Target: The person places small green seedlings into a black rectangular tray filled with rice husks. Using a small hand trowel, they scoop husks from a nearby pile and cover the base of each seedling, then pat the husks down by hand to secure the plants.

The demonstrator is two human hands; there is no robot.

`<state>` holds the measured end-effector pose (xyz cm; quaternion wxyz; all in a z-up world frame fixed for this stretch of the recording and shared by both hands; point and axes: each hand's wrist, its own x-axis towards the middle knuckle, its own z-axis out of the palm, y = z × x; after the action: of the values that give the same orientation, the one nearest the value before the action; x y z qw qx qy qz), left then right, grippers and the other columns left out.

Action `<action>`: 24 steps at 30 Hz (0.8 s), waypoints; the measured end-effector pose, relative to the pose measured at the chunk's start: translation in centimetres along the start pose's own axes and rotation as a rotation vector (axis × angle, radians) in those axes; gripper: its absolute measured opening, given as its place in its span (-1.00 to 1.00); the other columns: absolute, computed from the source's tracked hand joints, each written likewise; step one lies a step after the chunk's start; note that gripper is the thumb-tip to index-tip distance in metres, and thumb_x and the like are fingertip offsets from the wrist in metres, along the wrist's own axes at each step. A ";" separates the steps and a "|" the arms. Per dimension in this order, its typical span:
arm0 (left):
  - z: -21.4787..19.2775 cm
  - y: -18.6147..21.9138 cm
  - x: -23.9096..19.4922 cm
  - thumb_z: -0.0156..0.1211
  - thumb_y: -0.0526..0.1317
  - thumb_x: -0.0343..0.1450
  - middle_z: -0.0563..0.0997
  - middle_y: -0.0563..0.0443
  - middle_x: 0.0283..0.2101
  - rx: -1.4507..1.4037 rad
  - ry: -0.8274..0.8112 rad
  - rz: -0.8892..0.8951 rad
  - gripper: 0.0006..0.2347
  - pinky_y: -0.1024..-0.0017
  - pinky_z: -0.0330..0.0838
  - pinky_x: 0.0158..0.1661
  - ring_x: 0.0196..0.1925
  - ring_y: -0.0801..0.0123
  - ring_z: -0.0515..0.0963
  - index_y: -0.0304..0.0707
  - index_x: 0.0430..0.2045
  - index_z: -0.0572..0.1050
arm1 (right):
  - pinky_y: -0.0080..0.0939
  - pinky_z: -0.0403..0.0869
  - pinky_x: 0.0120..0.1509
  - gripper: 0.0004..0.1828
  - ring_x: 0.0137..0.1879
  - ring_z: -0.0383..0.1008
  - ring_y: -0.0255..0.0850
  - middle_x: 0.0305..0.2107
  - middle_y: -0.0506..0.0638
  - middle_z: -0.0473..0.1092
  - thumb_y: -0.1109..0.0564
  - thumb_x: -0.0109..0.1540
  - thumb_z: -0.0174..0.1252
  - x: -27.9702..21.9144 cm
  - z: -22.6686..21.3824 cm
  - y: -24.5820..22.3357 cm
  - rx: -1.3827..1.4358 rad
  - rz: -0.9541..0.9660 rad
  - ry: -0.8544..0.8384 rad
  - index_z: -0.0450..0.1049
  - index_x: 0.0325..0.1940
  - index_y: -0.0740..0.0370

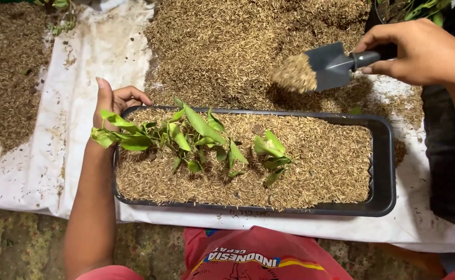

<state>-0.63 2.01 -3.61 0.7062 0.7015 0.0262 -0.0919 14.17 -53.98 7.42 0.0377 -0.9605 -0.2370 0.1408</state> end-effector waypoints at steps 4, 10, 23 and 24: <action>-0.2 0.0 0.1 -0.55 0.47 0.37 0.63 -0.07 -0.20 0.070 -0.005 0.020 -0.19 0.32 0.40 0.12 -0.10 0.27 0.61 -0.29 -0.30 0.57 | -0.02 0.47 -0.01 -0.54 -0.15 0.64 -0.13 -0.22 -0.21 0.63 0.04 0.05 0.41 -0.9 -2.0 -4.5 -0.040 -0.241 0.011 0.57 0.04 -0.13; -0.2 -0.1 0.1 -0.56 0.48 0.34 0.64 -0.09 -0.21 0.045 0.024 -0.031 -0.18 0.34 0.40 0.10 -0.12 0.28 0.63 -0.29 -0.32 0.58 | -0.02 0.14 0.26 -0.75 -0.09 0.52 -0.26 -0.26 -0.30 0.54 0.14 0.20 0.22 -2.9 -2.8 -9.2 -0.075 -0.489 0.145 0.52 -0.05 -0.13; -0.3 -0.4 0.1 -0.44 0.47 0.36 0.63 -0.08 -0.40 -0.103 -0.006 -0.068 -0.20 0.48 0.48 -0.39 -0.45 0.36 0.60 -0.35 -0.33 0.59 | -0.23 0.64 -0.07 -0.71 -0.12 0.64 -0.39 -0.40 -0.45 0.50 -0.46 0.11 0.10 1.6 0.9 -4.9 -0.874 -0.168 0.203 0.48 -0.29 -0.40; -0.2 -0.3 0.2 -0.47 0.48 0.35 0.63 -0.08 -0.33 -0.054 0.012 -0.055 -0.19 0.44 0.45 -0.22 -0.34 0.33 0.60 -0.33 -0.34 0.59 | -0.22 0.51 0.03 -0.76 -0.25 0.57 -0.38 -0.51 -0.42 0.46 -0.31 0.25 0.19 1.9 2.2 -5.3 -0.691 -0.359 0.359 0.47 -0.42 -0.31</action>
<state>-0.47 2.22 -3.91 0.7220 0.6816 0.0524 -0.1065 12.74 -48.37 5.58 -0.2218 -0.8694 -0.4233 -0.1252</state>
